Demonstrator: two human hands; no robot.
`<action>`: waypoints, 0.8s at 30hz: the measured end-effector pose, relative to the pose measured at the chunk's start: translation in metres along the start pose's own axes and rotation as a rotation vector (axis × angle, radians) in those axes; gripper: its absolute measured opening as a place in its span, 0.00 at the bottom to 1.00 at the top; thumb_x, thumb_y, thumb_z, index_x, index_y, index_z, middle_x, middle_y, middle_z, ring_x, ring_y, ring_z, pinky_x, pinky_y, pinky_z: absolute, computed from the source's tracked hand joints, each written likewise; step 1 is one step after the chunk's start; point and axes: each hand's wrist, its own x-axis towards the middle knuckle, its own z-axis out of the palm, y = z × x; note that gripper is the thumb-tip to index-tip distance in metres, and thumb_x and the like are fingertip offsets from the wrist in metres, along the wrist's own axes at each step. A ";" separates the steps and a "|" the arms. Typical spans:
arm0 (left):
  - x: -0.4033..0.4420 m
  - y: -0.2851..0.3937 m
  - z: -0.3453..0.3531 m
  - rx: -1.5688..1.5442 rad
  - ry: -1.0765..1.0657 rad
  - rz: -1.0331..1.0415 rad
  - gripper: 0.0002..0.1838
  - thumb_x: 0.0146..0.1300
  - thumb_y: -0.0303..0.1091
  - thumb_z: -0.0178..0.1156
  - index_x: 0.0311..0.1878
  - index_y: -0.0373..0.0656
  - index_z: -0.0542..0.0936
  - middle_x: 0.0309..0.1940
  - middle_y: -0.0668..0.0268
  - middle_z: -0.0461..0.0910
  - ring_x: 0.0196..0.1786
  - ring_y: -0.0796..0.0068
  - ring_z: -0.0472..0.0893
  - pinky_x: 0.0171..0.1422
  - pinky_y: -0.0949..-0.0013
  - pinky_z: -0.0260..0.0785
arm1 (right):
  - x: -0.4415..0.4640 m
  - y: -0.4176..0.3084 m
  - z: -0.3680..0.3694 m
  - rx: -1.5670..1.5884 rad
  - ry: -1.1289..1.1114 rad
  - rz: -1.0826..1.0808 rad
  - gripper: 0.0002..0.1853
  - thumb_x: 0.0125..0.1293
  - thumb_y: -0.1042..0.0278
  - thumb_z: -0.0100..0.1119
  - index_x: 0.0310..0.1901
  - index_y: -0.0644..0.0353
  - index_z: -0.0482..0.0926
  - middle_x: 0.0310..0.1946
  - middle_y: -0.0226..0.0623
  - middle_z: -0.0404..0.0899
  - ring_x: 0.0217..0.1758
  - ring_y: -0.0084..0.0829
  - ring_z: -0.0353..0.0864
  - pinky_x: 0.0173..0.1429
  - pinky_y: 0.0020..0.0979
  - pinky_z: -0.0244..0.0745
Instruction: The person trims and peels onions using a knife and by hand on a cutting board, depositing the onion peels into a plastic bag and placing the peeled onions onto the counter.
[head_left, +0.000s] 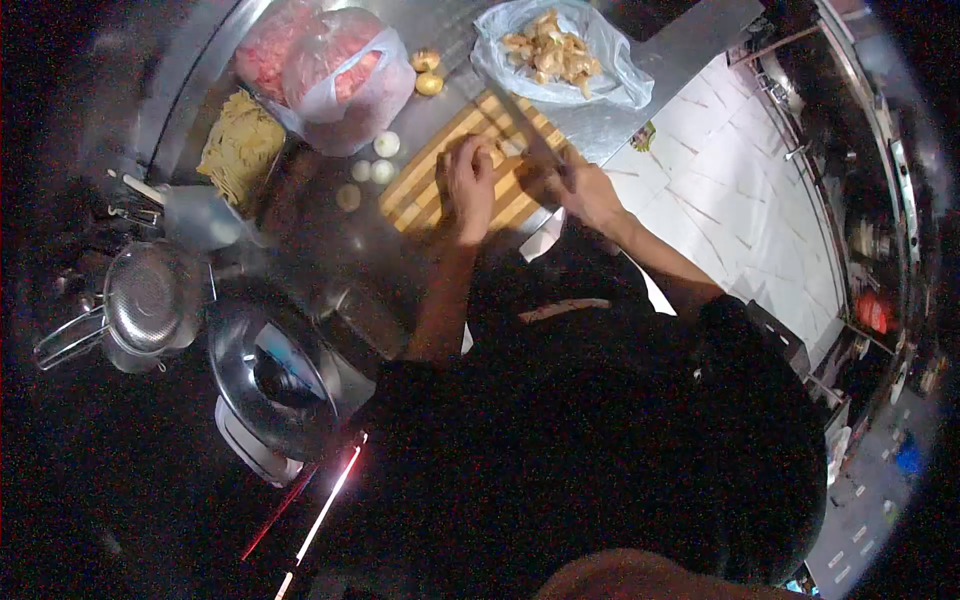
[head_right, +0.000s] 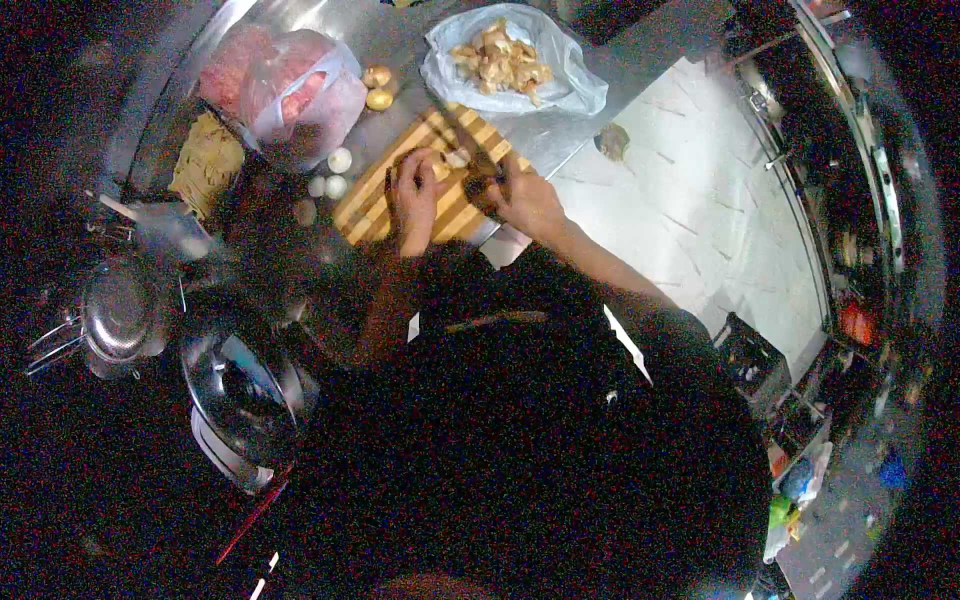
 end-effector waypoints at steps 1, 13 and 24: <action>0.001 0.004 -0.005 0.106 -0.002 0.090 0.19 0.55 0.33 0.63 0.50 0.44 0.75 0.40 0.55 0.75 0.48 0.55 0.72 0.53 0.59 0.65 | 0.004 0.005 -0.006 0.050 -0.011 0.013 0.17 0.63 0.59 0.53 0.45 0.64 0.69 0.28 0.58 0.77 0.34 0.57 0.78 0.38 0.48 0.72; 0.052 0.031 -0.009 -1.220 -0.216 -0.791 0.15 0.63 0.36 0.58 0.48 0.36 0.73 0.48 0.57 0.74 0.51 0.62 0.75 0.59 0.61 0.74 | 0.035 0.019 -0.031 0.458 0.133 0.029 0.21 0.61 0.73 0.51 0.57 0.57 0.69 0.35 0.54 0.79 0.36 0.53 0.80 0.41 0.43 0.74; 0.119 0.091 0.047 -1.185 -0.310 -0.627 0.15 0.69 0.38 0.50 0.54 0.42 0.72 0.49 0.66 0.75 0.52 0.73 0.73 0.58 0.67 0.67 | 0.079 -0.020 -0.091 0.045 0.183 -0.296 0.34 0.67 0.46 0.45 0.67 0.60 0.54 0.49 0.54 0.73 0.47 0.52 0.77 0.42 0.45 0.76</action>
